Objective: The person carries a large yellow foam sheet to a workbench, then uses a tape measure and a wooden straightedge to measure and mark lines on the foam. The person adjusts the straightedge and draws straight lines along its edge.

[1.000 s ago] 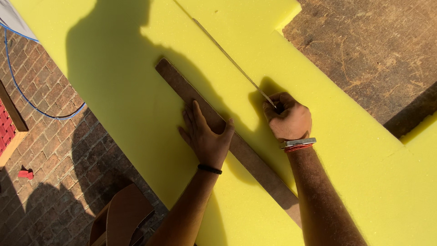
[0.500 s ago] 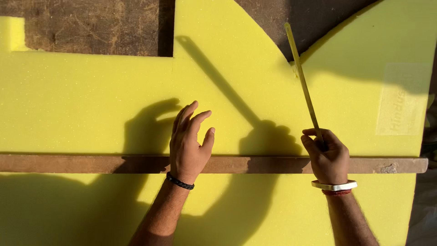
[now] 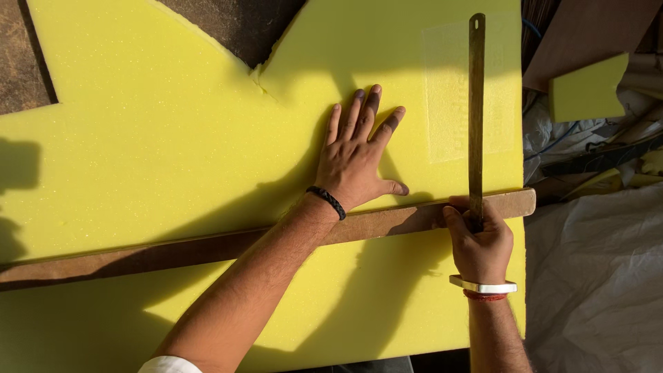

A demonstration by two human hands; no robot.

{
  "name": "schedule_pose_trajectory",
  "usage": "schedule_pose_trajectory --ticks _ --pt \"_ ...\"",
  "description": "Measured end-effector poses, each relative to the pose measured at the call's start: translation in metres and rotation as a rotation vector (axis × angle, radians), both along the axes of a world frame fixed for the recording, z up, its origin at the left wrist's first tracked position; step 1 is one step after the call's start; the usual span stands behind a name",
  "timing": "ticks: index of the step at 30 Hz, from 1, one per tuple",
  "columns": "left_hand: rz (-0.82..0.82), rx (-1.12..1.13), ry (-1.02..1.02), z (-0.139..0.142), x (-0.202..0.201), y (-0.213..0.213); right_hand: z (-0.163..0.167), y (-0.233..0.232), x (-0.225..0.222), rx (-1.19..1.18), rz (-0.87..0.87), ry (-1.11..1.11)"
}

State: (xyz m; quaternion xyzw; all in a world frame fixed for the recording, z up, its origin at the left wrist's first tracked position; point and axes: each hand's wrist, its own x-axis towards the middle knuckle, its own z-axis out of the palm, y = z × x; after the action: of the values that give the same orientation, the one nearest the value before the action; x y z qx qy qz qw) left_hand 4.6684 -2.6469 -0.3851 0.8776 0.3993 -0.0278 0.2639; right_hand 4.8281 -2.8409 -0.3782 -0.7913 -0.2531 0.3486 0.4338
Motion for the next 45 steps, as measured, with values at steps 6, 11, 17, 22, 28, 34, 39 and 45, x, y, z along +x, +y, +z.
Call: schedule_pose_trajectory --ticks 6,11,17,22,28,34,39,45 --pt "0.050 0.062 -0.016 -0.010 -0.001 -0.003 0.007 0.007 0.003 -0.035 0.053 0.070" --pt "0.054 0.000 -0.024 -0.008 -0.001 0.001 0.005 0.006 0.009 -0.033 0.083 0.085" --pt "0.109 -0.127 -0.450 0.005 -0.053 0.019 0.020 0.029 0.012 -0.054 0.140 0.112" --pt "0.608 0.103 -0.192 0.022 -0.244 0.032 0.020 0.103 -0.025 -0.043 0.376 0.181" --pt "1.219 0.125 0.403 0.034 -0.502 0.007 0.040 0.210 -0.218 0.019 0.816 0.243" --pt "1.435 -0.246 0.559 0.059 -0.615 0.031 0.048 0.265 -0.455 0.856 1.267 -0.293" --pt "1.215 -0.372 0.617 0.080 -0.632 0.025 0.045 0.305 -0.589 1.063 1.496 -0.682" --pt "1.321 -0.248 0.417 0.091 -0.635 0.012 0.038 0.314 -0.679 0.815 1.788 -0.732"
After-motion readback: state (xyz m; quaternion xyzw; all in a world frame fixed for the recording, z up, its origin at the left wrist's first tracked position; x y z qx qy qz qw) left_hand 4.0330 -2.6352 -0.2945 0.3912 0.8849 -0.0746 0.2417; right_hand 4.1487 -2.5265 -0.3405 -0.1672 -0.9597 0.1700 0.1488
